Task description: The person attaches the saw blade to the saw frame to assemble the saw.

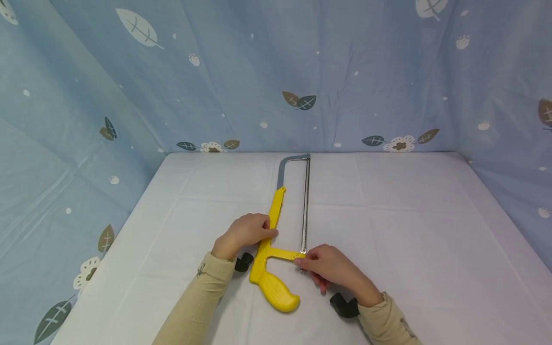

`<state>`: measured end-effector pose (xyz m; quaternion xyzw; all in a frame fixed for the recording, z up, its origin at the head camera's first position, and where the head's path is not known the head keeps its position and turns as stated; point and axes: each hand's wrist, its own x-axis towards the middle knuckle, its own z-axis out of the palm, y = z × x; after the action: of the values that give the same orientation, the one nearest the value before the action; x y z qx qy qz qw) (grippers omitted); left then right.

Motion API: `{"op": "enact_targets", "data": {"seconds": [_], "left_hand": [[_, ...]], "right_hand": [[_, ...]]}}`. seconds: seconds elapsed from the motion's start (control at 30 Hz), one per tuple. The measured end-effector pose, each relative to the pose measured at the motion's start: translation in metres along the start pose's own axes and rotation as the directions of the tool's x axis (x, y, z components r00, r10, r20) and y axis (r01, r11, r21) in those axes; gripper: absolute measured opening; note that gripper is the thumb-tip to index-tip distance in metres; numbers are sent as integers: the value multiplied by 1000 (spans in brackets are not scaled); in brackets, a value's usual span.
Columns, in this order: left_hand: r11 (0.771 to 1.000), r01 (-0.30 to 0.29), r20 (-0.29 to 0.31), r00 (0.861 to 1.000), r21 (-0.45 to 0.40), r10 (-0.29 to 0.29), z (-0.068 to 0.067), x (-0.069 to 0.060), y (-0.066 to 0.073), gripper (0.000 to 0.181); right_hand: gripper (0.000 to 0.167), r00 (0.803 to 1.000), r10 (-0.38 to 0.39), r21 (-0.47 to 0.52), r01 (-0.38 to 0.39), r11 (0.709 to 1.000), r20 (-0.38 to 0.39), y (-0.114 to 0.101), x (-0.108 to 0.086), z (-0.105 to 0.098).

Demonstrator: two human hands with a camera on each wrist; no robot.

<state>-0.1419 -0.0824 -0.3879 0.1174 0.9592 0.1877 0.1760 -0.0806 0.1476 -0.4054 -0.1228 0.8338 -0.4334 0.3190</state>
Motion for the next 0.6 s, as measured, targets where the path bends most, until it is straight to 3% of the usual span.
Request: {"op": "enact_targets", "data": {"seconds": [0.6], "left_hand": [[1000,-9,-5,1000,6,10,1,0,-2,28]], "right_hand": [[32,998,-26,51,23,998,56,11,4,-8]]}}
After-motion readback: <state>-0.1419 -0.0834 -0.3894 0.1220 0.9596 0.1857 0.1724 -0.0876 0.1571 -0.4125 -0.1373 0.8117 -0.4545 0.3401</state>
